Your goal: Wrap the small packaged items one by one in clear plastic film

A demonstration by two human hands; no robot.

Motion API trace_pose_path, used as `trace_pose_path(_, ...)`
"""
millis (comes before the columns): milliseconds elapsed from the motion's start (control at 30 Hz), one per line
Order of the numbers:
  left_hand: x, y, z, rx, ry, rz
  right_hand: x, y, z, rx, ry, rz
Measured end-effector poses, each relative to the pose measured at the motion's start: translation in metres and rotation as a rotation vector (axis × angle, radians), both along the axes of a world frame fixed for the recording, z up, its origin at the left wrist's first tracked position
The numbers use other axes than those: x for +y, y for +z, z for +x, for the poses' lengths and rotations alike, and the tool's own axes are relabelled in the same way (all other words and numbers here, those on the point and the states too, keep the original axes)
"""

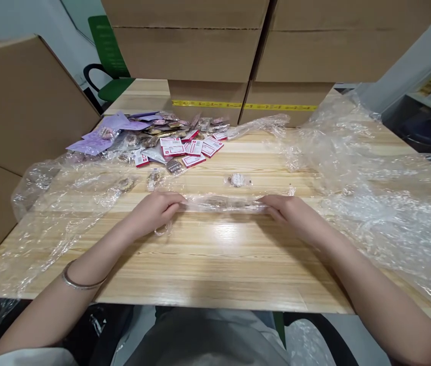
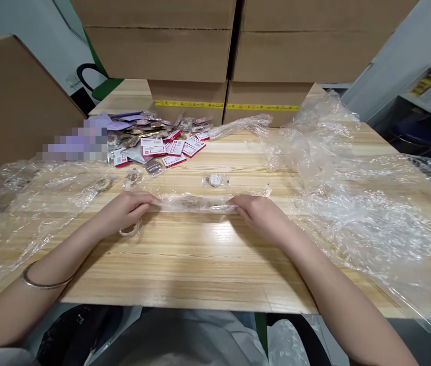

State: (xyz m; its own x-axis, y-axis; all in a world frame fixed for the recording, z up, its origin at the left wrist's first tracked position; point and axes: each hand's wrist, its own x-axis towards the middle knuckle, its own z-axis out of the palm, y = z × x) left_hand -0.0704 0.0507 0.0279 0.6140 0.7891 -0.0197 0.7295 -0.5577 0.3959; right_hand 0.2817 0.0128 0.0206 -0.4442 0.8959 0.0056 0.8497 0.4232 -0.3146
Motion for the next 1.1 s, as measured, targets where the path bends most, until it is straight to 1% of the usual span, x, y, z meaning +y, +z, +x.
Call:
trace_pose_path(100,-0.003,0.004,0.006,-0.009,0.073,0.021,0.003,0.004,0.0,-0.035,-0.089,0.002)
trace_pose_path(233,-0.006,-0.001,0.017,0.026,0.12,0.055,0.005,0.001,-0.009,-0.059,-0.173,-0.015)
trace_pose_path(367,-0.004,-0.007,0.021,0.068,0.124,0.064,0.008,-0.003,-0.017,-0.075,-0.23,-0.015)
trace_pose_path(433,-0.004,-0.008,0.022,0.092,0.117,0.063,0.009,-0.003,-0.019,-0.093,-0.262,-0.018)
trace_pose_path(533,-0.009,-0.003,0.024,0.164,0.105,0.063,0.005,0.002,-0.02,-0.114,-0.308,-0.023)
trace_pose_path(600,-0.016,0.002,0.027,0.232,0.083,0.083,-0.002,0.007,-0.02,-0.131,-0.313,-0.003)
trace_pose_path(667,-0.023,0.007,0.03,0.3,0.057,0.119,-0.012,0.013,-0.02,-0.151,-0.247,0.057)
trace_pose_path(767,-0.033,0.011,0.034,0.372,0.019,0.176,-0.027,0.017,-0.022,-0.12,-0.013,0.172)
trace_pose_path(867,-0.036,0.011,0.035,0.392,-0.049,0.194,-0.037,0.018,-0.03,-0.05,0.18,0.214)
trace_pose_path(933,-0.034,0.01,0.034,0.391,-0.075,0.185,-0.04,0.017,-0.036,-0.013,0.28,0.179)
trace_pose_path(1000,-0.031,0.008,0.031,0.365,-0.089,0.171,-0.042,0.015,-0.041,0.026,0.357,0.1)
trace_pose_path(1033,-0.029,0.007,0.029,0.34,-0.096,0.162,-0.043,0.014,-0.041,0.042,0.37,0.055)
trace_pose_path(1100,-0.023,0.007,0.023,0.259,-0.117,0.114,-0.043,0.011,-0.039,0.065,0.348,-0.022)
